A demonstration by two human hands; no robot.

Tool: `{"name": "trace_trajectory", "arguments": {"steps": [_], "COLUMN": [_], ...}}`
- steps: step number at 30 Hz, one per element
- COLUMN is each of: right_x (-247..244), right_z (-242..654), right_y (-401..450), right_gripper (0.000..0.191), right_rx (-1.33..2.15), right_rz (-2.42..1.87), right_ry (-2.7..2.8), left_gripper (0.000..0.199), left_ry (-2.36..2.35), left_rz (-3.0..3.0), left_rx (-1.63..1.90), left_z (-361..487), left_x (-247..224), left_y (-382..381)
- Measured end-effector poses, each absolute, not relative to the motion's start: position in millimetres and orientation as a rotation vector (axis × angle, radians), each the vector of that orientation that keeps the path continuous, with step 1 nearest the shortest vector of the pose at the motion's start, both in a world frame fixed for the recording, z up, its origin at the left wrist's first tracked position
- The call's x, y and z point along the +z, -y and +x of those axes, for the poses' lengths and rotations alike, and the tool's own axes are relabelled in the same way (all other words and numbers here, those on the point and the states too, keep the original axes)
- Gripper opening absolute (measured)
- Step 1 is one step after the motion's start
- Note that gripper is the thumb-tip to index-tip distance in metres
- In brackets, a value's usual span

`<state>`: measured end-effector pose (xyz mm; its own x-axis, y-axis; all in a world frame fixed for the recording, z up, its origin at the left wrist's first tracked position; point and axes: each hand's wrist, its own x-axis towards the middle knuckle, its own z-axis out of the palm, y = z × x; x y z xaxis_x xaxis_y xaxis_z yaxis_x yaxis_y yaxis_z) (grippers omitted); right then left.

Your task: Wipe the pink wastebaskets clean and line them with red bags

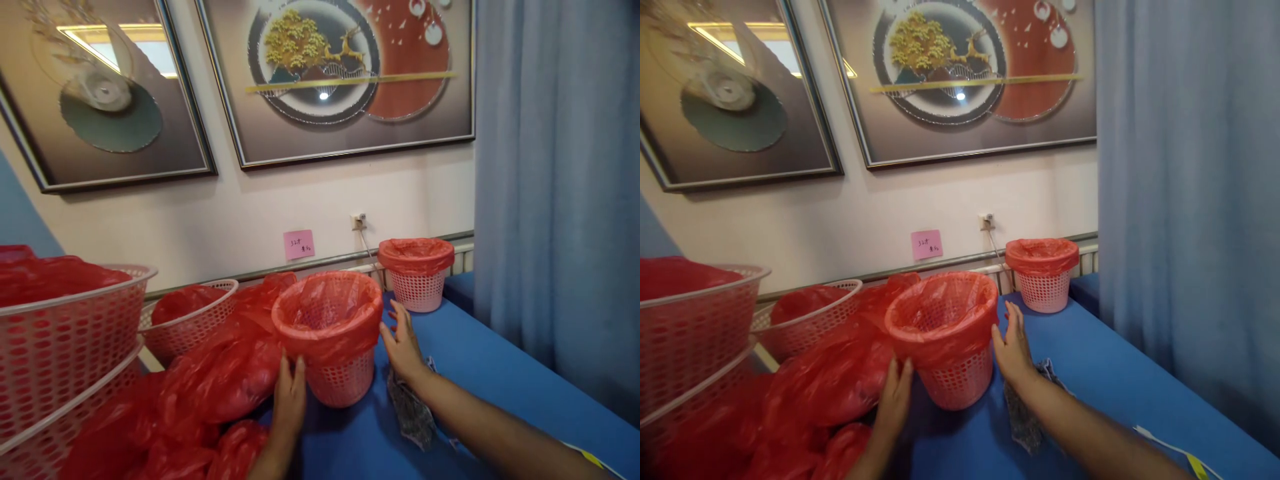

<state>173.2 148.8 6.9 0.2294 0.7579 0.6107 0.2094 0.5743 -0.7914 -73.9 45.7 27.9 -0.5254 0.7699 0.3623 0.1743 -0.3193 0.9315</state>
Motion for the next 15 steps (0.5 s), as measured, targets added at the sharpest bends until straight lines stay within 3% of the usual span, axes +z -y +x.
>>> {"name": "trace_trajectory", "arguments": {"steps": [3, 6, 11, 15], "right_x": [35, 60, 65, 60], "right_z": [182, 183, 179, 180], "right_y": [-124, -98, -86, -91], "right_gripper": [0.072, 0.074, 0.072, 0.074], "right_rx": [0.069, -0.155, -0.159, -0.206], "right_rz": [-0.788, -0.647, -0.601, -0.653], "right_ry": [1.558, 1.836, 1.962, 1.841], "left_gripper": [0.072, 0.06, 0.039, 0.051], "left_ry": [-1.609, -1.715, -1.782, -1.761], "left_rz": [1.39, 1.945, 2.366, 2.465], "left_rx": [1.934, 1.85, 1.562, 1.637], "left_z": [-65, -55, -52, -46], "left_x": [17, 0, -29, -25], "left_y": [-35, -25, -14, -3]}}
